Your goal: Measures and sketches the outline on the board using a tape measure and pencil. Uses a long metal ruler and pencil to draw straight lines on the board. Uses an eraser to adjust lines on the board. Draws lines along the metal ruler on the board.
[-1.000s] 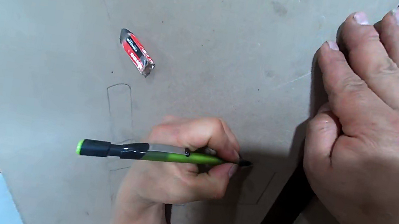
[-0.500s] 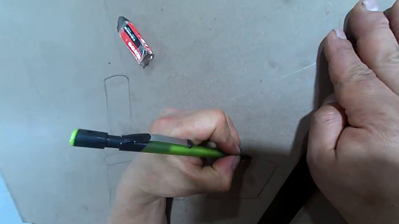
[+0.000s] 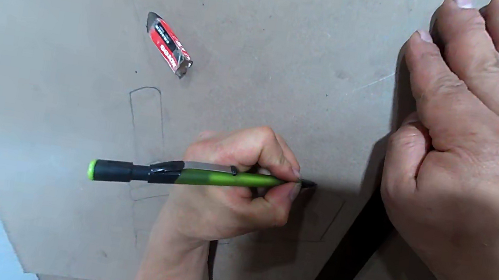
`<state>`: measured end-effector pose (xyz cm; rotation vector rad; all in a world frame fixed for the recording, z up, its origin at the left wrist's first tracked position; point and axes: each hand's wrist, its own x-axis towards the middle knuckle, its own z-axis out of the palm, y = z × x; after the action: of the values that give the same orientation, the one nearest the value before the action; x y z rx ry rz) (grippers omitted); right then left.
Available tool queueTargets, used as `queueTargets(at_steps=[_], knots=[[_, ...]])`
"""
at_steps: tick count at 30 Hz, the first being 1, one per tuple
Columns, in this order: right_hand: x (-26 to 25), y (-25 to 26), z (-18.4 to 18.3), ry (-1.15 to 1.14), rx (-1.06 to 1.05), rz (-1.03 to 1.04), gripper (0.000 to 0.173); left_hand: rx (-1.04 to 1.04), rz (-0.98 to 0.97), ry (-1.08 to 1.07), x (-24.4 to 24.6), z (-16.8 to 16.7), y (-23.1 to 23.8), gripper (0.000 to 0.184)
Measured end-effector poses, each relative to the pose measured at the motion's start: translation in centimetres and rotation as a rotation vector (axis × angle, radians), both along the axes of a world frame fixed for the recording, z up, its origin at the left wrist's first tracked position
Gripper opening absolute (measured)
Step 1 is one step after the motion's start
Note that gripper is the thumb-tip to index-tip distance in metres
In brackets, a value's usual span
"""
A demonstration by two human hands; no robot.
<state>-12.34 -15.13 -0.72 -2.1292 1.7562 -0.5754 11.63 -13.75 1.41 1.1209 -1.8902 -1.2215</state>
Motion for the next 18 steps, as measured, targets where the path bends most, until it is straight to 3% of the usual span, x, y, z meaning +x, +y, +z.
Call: queueTargets(at_steps=[2, 6, 8, 11, 18], knots=[[0.0, 0.1, -0.1, -0.007, -0.012, 0.001, 0.054, 0.046, 0.139, 0.043, -0.5, 0.3, 2.0, 0.014], [0.1, 0.0, -0.1, -0.012, -0.030, -0.015, 0.052, 0.067, 0.701, 0.049, -5.6, 0.3, 8.4, 0.012], [0.1, 0.0, -0.1, -0.007, -0.025, -0.011, 0.052, -0.008, 0.884, 0.054, -8.0, -0.3, 9.7, 0.010], [0.2, 0.1, -0.1, -0.003, -0.036, -0.012, 0.051, -0.122, 0.966, 0.043, -9.5, -1.1, 9.5, 0.012], [0.1, 0.1, -0.1, -0.019, -0.036, -0.005, 0.051, -0.136, 1.001, 0.011, -9.7, -1.1, 9.2, 0.010]])
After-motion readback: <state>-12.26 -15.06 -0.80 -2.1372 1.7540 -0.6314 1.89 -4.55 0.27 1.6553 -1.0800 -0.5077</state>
